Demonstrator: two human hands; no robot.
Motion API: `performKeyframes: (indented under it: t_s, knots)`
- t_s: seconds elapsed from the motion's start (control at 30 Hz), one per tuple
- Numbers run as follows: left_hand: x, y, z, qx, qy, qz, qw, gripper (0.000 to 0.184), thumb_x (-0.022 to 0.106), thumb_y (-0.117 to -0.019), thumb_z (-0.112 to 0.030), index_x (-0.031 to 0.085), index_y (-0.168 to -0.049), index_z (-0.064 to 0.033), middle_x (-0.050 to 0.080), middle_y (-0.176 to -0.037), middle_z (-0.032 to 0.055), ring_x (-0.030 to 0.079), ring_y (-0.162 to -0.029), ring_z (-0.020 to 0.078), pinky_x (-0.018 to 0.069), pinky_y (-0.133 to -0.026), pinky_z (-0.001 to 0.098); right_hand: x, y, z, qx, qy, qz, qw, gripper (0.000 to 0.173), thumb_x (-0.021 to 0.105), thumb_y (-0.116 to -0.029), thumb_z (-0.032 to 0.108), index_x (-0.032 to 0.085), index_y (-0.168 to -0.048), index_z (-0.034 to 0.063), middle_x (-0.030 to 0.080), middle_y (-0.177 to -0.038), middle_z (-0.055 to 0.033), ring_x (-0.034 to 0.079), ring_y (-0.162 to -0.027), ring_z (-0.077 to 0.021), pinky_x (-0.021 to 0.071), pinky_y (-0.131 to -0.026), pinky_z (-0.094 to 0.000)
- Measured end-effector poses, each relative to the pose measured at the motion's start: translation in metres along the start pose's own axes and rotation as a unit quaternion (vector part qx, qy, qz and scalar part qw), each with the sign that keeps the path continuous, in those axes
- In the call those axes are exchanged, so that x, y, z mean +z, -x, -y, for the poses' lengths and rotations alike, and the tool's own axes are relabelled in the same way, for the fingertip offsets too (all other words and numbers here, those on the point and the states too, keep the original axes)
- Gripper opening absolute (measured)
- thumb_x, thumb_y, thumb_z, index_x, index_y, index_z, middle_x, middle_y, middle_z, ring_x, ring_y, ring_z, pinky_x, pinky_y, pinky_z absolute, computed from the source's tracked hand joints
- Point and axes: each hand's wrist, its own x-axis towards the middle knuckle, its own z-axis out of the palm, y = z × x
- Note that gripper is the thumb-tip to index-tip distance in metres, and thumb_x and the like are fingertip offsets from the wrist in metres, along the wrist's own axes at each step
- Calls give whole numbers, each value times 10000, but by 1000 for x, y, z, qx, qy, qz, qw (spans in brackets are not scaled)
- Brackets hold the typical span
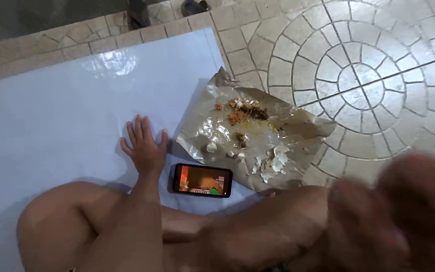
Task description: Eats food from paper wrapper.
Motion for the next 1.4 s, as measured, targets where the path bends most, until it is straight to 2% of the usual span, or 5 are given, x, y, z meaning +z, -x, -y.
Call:
performKeyframes:
  t_s: [0.13, 0.4, 0.83, 1.17, 1.4]
  knots:
    - [2, 1, 2, 8, -9, 5, 1000, 728, 353, -1026, -618, 353, -1603, -174, 273, -1693, 43, 181, -1577, 314, 94, -1200, 694, -83, -38, -82, -68, 288, 25, 955, 130, 688, -979, 162, 742, -1097, 171, 692, -1154, 56, 663, -1047, -67, 579, -872, -228]
    - [0, 1, -1, -4, -7, -2, 1000, 721, 360, -1023, -625, 355, -1598, -191, 274, -1693, 25, 165, -1581, 308, 89, -1202, 683, -118, -33, -169, 144, 685, 148, 699, 112, 704, -960, 89, 790, -1031, 95, 740, -1049, -146, 700, -1000, -391, 565, -765, -618]
    - [-16, 11, -10, 15, 22, -25, 999, 785, 356, -1008, -619, 427, -1561, -68, 384, -1631, 155, 264, -1533, 441, 128, -1175, 740, -84, -41, -159, 329, 673, 144, 646, 273, 563, -1016, 117, 729, -1233, 108, 679, -1285, -195, 644, -1192, -431, 534, -937, -648]
    - [-13, 0, -11, 15, 10, -69, 997, 753, 375, -1009, -617, 448, -1558, -108, 401, -1628, 121, 293, -1531, 402, 172, -1172, 730, -81, -51, -149, 391, 641, 111, 650, 313, 612, -1005, 257, 723, -1227, 67, 687, -1238, -240, 646, -1165, -461, 497, -958, -684]
    - [-3, 4, -1, 3, -2, -8, 1000, 747, 360, -1026, -614, 329, -1616, -157, 270, -1695, 64, 188, -1577, 331, 111, -1192, 716, -121, -32, -149, 310, 397, 5, 864, 119, 697, -983, 114, 745, -1057, 34, 717, -937, -116, 648, -779, -204, 552, -715, -413]
